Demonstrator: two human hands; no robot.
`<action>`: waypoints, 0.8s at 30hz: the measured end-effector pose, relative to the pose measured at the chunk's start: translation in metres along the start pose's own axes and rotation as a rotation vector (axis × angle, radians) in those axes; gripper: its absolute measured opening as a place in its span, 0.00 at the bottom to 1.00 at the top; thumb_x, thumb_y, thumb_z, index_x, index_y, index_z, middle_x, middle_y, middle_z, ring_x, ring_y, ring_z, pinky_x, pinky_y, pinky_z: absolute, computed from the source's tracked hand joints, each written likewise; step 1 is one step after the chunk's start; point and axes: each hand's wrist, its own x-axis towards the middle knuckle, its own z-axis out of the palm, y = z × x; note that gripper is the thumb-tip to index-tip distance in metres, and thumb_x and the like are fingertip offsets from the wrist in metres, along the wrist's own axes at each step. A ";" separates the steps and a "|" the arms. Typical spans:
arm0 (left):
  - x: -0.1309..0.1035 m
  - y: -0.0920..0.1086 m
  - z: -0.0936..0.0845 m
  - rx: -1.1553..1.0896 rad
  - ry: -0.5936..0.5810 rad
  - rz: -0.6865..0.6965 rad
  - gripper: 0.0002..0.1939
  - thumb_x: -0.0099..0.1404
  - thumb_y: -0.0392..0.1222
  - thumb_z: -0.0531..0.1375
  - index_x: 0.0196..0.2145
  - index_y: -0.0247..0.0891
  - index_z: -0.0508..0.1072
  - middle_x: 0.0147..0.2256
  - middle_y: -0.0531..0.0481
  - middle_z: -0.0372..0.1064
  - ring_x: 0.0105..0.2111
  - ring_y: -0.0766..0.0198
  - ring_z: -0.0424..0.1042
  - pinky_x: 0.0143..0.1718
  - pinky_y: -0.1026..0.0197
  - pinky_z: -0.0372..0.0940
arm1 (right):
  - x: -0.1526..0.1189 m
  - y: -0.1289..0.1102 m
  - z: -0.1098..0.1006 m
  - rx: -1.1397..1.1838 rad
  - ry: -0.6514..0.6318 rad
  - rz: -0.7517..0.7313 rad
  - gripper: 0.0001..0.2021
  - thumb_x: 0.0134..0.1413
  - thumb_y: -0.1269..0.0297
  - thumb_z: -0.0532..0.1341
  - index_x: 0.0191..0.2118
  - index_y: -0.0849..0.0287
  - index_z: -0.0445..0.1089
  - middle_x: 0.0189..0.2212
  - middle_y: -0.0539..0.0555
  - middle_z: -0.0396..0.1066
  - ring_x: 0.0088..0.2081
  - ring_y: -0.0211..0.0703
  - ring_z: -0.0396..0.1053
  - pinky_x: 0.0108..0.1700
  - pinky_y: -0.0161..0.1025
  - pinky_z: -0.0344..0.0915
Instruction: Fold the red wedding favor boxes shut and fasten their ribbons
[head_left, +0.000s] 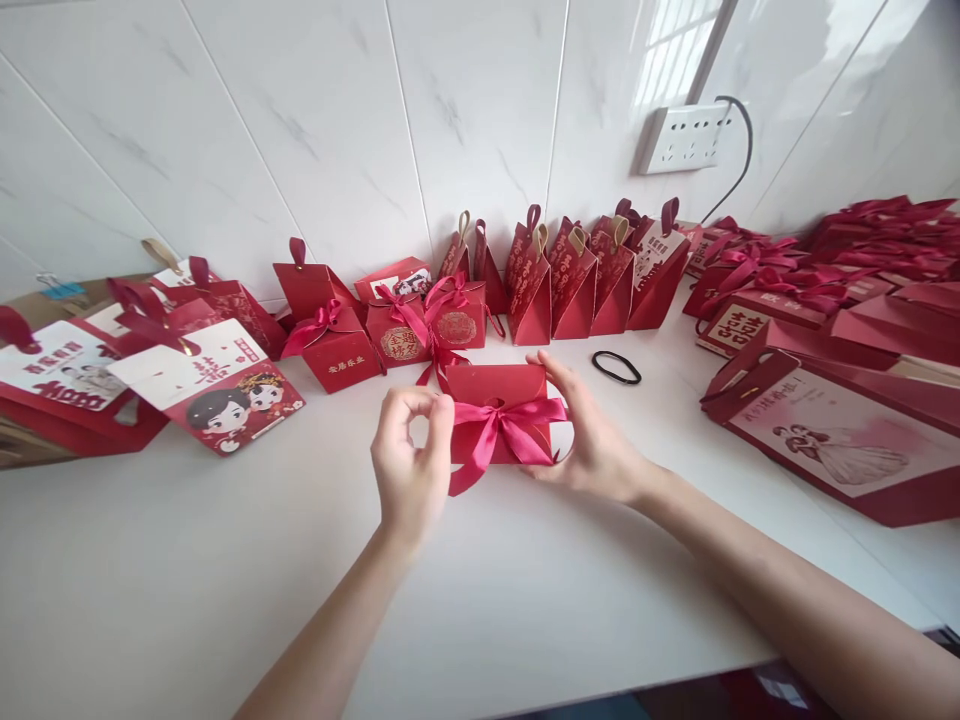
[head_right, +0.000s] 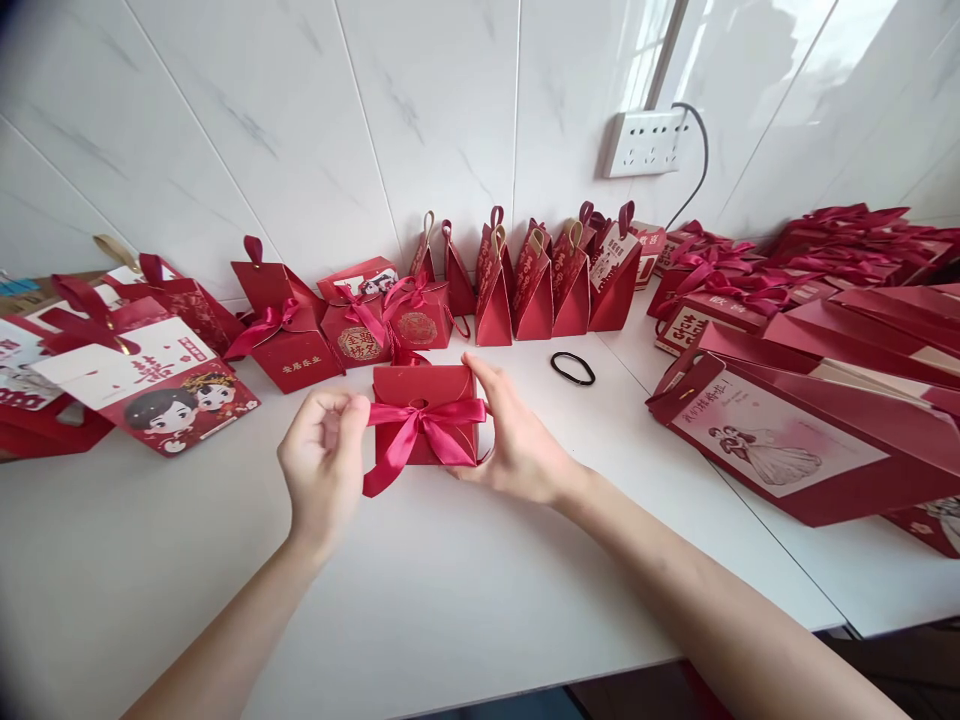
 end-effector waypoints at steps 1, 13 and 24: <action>0.003 -0.001 0.000 -0.046 -0.026 -0.118 0.08 0.64 0.43 0.58 0.29 0.40 0.65 0.32 0.52 0.67 0.34 0.66 0.70 0.37 0.62 0.66 | 0.000 0.000 -0.002 0.014 -0.034 0.015 0.50 0.47 0.63 0.69 0.69 0.51 0.36 0.64 0.66 0.50 0.64 0.60 0.55 0.60 0.56 0.63; 0.009 -0.002 0.004 -0.310 -0.514 -0.384 0.32 0.55 0.43 0.65 0.54 0.43 0.55 0.47 0.46 0.72 0.44 0.60 0.76 0.47 0.58 0.69 | 0.001 0.003 -0.010 0.235 -0.210 0.176 0.52 0.51 0.65 0.66 0.70 0.40 0.27 0.70 0.59 0.36 0.65 0.56 0.54 0.61 0.60 0.60; 0.006 -0.001 0.007 -0.252 -0.441 -0.358 0.27 0.56 0.44 0.64 0.50 0.44 0.56 0.50 0.44 0.67 0.46 0.60 0.73 0.44 0.59 0.70 | 0.003 -0.033 -0.043 0.238 0.039 0.234 0.21 0.64 0.50 0.53 0.23 0.57 0.65 0.17 0.50 0.65 0.19 0.36 0.65 0.23 0.35 0.62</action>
